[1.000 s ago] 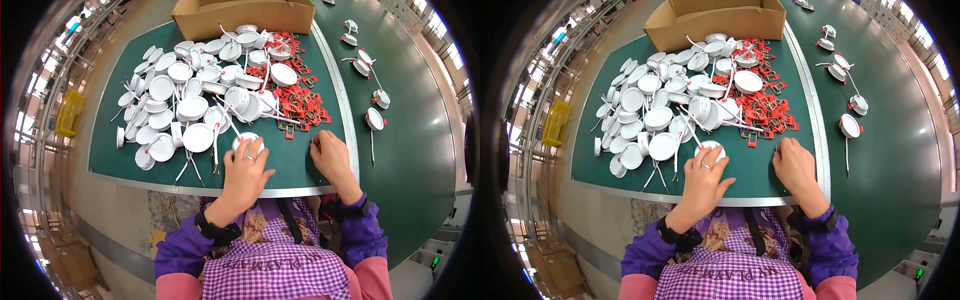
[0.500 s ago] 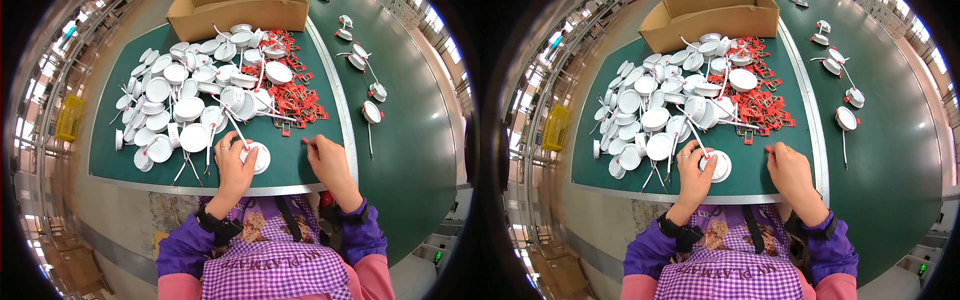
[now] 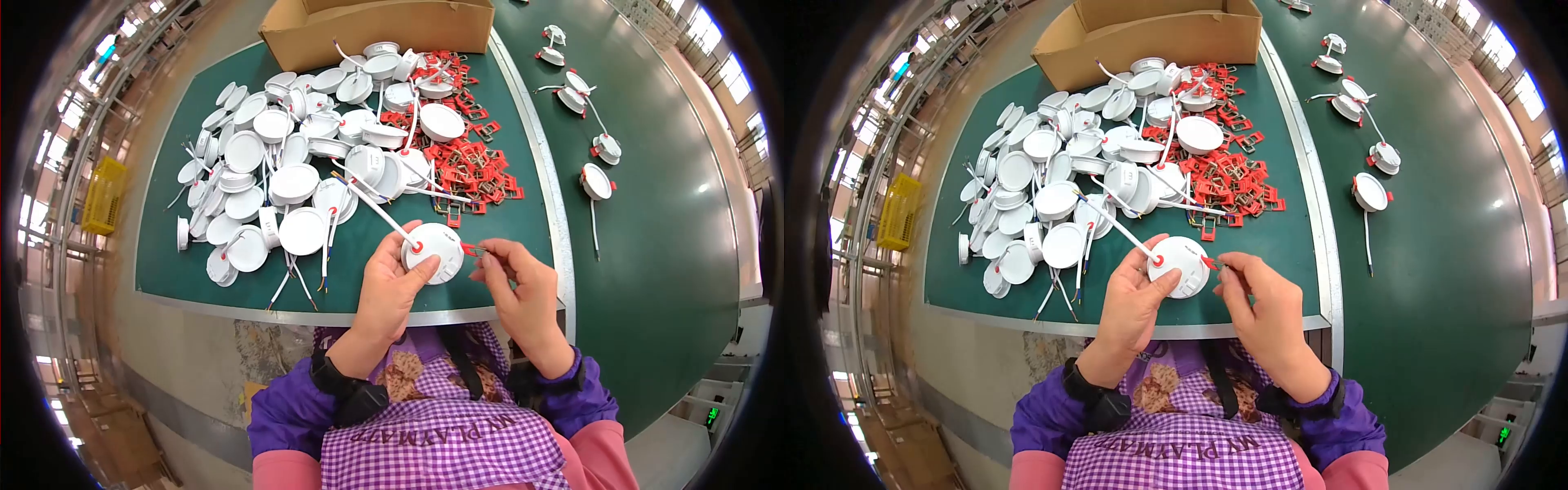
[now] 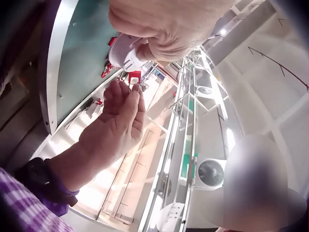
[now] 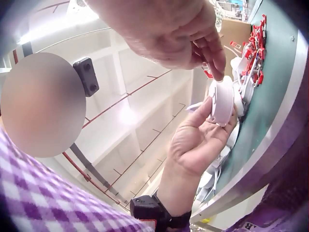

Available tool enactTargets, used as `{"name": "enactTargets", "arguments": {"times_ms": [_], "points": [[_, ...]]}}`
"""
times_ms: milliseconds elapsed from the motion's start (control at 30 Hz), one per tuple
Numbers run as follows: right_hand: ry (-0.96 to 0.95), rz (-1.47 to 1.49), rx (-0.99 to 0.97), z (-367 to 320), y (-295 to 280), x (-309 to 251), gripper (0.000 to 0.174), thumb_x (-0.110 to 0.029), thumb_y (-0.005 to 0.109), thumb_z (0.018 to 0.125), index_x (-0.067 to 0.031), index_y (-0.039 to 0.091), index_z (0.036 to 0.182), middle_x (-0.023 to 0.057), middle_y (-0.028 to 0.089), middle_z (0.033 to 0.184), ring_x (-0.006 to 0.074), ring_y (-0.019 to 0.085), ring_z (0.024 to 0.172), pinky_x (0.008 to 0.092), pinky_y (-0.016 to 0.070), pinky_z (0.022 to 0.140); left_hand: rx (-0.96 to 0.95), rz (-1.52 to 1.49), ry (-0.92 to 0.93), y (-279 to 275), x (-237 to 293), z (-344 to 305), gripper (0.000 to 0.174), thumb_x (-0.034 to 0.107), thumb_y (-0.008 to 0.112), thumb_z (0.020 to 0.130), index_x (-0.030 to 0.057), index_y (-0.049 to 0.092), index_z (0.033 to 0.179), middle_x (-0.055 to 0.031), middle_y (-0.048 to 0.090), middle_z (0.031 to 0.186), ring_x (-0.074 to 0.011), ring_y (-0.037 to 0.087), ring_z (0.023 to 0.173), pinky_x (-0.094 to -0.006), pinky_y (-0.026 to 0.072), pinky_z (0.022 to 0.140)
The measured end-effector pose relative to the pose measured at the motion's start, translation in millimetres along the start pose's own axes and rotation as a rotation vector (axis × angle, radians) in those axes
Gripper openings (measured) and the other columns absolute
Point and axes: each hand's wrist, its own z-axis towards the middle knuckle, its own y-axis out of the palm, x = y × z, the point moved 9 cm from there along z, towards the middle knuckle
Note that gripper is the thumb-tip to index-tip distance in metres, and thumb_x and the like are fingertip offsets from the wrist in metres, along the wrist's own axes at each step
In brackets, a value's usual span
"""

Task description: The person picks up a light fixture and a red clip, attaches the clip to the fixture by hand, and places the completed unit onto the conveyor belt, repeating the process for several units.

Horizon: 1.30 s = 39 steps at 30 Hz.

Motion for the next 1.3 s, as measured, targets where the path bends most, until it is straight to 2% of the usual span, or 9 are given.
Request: {"name": "enactTargets", "arguments": {"times_ms": [67,167,300,500,567,1000,1200,1267,1300], "points": [[-0.176,-0.099,0.047,-2.0,1.1,-13.8,0.012,0.0,0.055,0.085,0.0026,0.057,0.097,0.0109,0.062,0.077,0.0161,0.065,0.065,0.0256,0.0497,0.056,-0.029,0.057,0.045,3.1,3.4,-1.1,0.043,-0.004,0.059,0.083,-0.005,0.039,0.121,-0.012,0.055,0.111,-0.0165,0.057,0.1,-0.0289,0.048,0.087],[-0.252,-0.205,0.124,-2.1,-0.3,-23.2,0.013,0.002,0.057,0.083,0.0023,0.057,0.097,0.0126,0.062,0.08,0.0199,0.065,0.067,0.0281,0.0507,0.058,-0.059,0.114,0.089,10.7,11.2,-4.1,0.037,-0.003,0.061,0.082,-0.0041,0.043,0.115,-0.0099,0.057,0.105,-0.0137,0.058,0.094,-0.0268,0.0495,0.082],[-0.332,-0.242,0.045,-1.0,12.5,-30.8,0.015,0.003,0.058,0.082,0.002,0.057,0.097,0.0138,0.062,0.082,0.0241,0.065,0.07,0.0305,0.0512,0.059,-0.06,0.236,0.135,8.8,13.0,-3.1,0.035,-0.001,0.063,0.082,-0.0032,0.045,0.112,-0.0081,0.057,0.1,-0.0102,0.057,0.089,-0.0245,0.0495,0.077],[-0.301,-0.258,0.006,0.0,17.3,-29.8,0.019,0.006,0.058,0.079,0.0017,0.057,0.097,0.0151,0.062,0.084,0.0273,0.064,0.072,0.0322,0.0515,0.061,-0.071,0.297,0.16,9.4,16.9,-3.4,0.029,0.001,0.064,0.082,-0.0016,0.05,0.108,-0.0048,0.058,0.097,-0.0075,0.056,0.086,-0.0223,0.0485,0.073],[-0.301,-0.27,0.017,-0.6,17.5,-29.6,0.019,0.007,0.057,0.078,0.0016,0.057,0.097,0.015,0.062,0.083,0.0268,0.064,0.071,0.0325,0.0513,0.06,-0.082,0.378,0.128,8.3,15.7,-3.0,0.034,-0.002,0.062,0.082,-0.0051,0.047,0.112,-0.0086,0.059,0.102,-0.0107,0.058,0.09,-0.0236,0.0492,0.078],[-0.241,-0.271,0.029,-1.5,22.8,-25.2,0.012,0.006,0.057,0.081,0.0015,0.056,0.092,0.0146,0.06,0.077,0.0244,0.064,0.065,0.0316,0.0492,0.055,-0.135,0.492,0.26,8.2,14.5,-5.7,0.032,-0.005,0.06,0.083,-0.0033,0.048,0.113,-0.0072,0.057,0.104,-0.0105,0.057,0.093,-0.0233,0.0478,0.081],[-0.247,-0.193,0.028,-3.1,21.8,-13.5,0.015,0.005,0.059,0.08,0.0022,0.055,0.093,0.0126,0.061,0.081,0.0208,0.064,0.065,0.0273,0.0479,0.055,-0.12,0.22,0.145,2.0,14.7,-10.7,0.028,0.002,0.064,0.083,-0.0005,0.053,0.108,-0.0048,0.06,0.1,-0.0073,0.056,0.087,-0.022,0.0478,0.075],[0.018,0.051,0.007,-0.6,19.6,2.4,0.024,0.003,0.061,0.08,0.0034,0.052,0.103,0.0112,0.064,0.089,0.016,0.064,0.065,0.0253,0.0482,0.058,-0.15,0.133,-0.016,-2.9,5.0,-13.7,0.036,-0.002,0.062,0.082,-0.0009,0.047,0.115,-0.0084,0.057,0.108,-0.0142,0.059,0.095,-0.0273,0.0488,0.084],[0.02,0.049,0.01,-0.7,17.0,-0.8,0.024,0.003,0.061,0.08,0.0034,0.052,0.103,0.0112,0.064,0.089,0.016,0.064,0.065,0.0253,0.0482,0.058,-0.152,0.132,-0.018,-4.2,4.2,-14.4,0.036,-0.002,0.062,0.082,-0.0009,0.047,0.115,-0.0084,0.057,0.108,-0.0142,0.059,0.095,-0.0273,0.0488,0.084]]}}
